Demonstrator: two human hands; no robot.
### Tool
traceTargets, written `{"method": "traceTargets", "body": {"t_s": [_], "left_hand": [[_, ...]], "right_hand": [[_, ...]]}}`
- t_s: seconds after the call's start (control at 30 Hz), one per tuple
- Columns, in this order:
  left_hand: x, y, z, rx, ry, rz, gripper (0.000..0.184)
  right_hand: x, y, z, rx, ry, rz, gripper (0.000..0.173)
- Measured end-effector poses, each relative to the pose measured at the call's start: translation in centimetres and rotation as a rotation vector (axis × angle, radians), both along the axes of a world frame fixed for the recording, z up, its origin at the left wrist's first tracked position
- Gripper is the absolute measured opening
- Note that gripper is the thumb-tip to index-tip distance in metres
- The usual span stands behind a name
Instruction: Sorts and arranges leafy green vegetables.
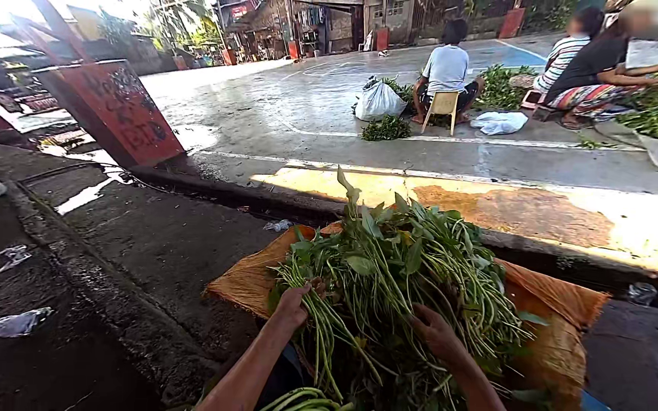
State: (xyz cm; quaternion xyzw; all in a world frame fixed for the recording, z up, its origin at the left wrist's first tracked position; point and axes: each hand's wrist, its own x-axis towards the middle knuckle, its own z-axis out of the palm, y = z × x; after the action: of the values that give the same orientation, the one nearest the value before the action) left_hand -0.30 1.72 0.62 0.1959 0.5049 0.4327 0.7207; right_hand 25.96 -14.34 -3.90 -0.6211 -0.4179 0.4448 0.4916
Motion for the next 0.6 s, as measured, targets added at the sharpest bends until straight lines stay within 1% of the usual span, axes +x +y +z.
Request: {"method": "traceTargets", "body": {"t_s": [0.03, 0.1, 0.17, 0.27, 0.43, 0.57, 0.6], "left_hand": [[0.1, -0.1, 0.0, -0.002, 0.002, -0.003, 0.018], [0.2, -0.3, 0.1, 0.007, 0.01, -0.021, 0.019], [0.2, -0.3, 0.0, 0.02, 0.011, -0.033, 0.018], [0.2, -0.2, -0.4, 0.051, 0.023, -0.059, 0.018], [0.7, -0.6, -0.7, 0.123, 0.058, -0.127, 0.025], [1.0, -0.8, -1.2, 0.208, 0.22, -0.17, 0.023], [0.9, -0.8, -1.4, 0.243, 0.273, -0.187, 0.026]], "right_hand": [[-0.6, -0.5, -1.8, -0.017, 0.021, -0.004, 0.034], [-2.4, -1.4, -4.5, 0.025, 0.081, -0.038, 0.035], [-4.5, -2.3, -6.4, 0.078, 0.122, -0.061, 0.037], [-7.2, -3.1, -8.9, 0.161, 0.143, -0.071, 0.033], [-10.0, -3.7, -10.8, 0.229, 0.018, -0.067, 0.031], [-11.1, -3.7, -10.4, 0.209, -0.139, -0.045, 0.031], [-11.3, -3.7, -10.0, 0.194, -0.183, -0.041, 0.031]]}}
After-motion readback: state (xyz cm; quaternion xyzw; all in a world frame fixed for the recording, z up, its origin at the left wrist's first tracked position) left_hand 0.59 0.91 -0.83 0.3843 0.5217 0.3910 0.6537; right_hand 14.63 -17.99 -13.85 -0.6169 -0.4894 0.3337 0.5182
